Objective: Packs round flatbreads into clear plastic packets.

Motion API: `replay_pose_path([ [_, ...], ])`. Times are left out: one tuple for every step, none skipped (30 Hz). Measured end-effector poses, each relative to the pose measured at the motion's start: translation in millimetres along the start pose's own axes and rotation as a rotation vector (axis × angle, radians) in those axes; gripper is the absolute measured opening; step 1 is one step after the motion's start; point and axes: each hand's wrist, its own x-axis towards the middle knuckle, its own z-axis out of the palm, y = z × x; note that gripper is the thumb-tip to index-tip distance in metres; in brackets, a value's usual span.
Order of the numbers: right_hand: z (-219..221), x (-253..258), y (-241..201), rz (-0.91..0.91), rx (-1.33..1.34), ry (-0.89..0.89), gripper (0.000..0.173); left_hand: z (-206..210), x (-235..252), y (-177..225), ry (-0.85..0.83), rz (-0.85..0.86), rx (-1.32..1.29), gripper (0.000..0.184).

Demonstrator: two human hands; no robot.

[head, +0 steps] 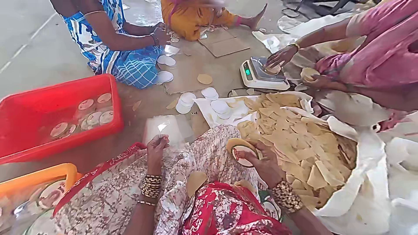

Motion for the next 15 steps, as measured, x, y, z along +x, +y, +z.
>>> replay_pose_path([
  [2.1, 3.1, 1.5, 0.062, -0.043, -0.01, 0.044, -0.9, -0.5, -0.4, 0.0, -0.001, 0.0, 0.011],
  [3.6, 6.7, -0.1, 0.114, -0.047, -0.022, 0.04, -1.7, -1.1, -0.2, 0.004, -0.004, -0.001, 0.011],
  [4.6, 9.5, -2.5, 0.138, -0.016, -0.027, 0.037, -2.5, -1.7, -0.1, 0.012, -0.008, -0.002, 0.011],
  [5.1, 10.7, -4.4, 0.126, 0.049, -0.018, 0.033, -3.0, -2.2, 0.3, 0.021, -0.016, -0.004, 0.011],
  [5.4, 10.7, -6.1, 0.092, 0.144, 0.003, 0.03, -3.3, -2.3, 1.0, 0.026, -0.022, -0.001, 0.01],
  [5.7, 9.4, -7.6, 0.055, 0.249, 0.028, 0.027, -3.5, -2.2, 1.1, 0.03, -0.023, 0.002, 0.01],
  [5.9, 7.5, -7.9, 0.029, 0.324, 0.051, 0.027, -3.6, -1.8, 0.7, 0.028, -0.02, 0.003, 0.01],
  [5.6, 5.4, -6.9, 0.017, 0.352, 0.07, 0.028, -3.3, -1.4, -0.3, 0.022, -0.014, 0.0, 0.01],
  [4.9, 3.2, -5.1, 0.023, 0.322, 0.073, 0.03, -2.8, -0.9, -1.6, 0.013, -0.009, 0.0, 0.011],
  [3.8, 1.7, -2.1, 0.039, 0.241, 0.059, 0.034, -1.9, 0.0, -2.4, 0.004, -0.005, 0.001, 0.011],
  [3.5, 1.3, 1.1, 0.057, 0.159, 0.042, 0.038, -0.7, 0.7, -2.6, 0.002, -0.008, 0.004, 0.011],
  [4.3, 1.6, 2.7, 0.082, 0.076, 0.033, 0.038, 0.1, 1.1, -2.8, 0.003, -0.011, 0.007, 0.011],
  [5.1, 2.3, 4.0, 0.098, 0.02, 0.03, 0.036, 0.2, 1.1, -2.7, 0.004, -0.016, 0.004, 0.011],
  [5.3, 2.9, 3.9, 0.098, 0.009, 0.025, 0.033, -0.3, 0.6, -2.4, 0.006, -0.02, 0.003, 0.011],
  [5.2, 3.3, 1.0, 0.087, 0.05, 0.03, 0.029, -1.2, 0.3, -2.0, 0.01, -0.021, 0.001, 0.011],
])
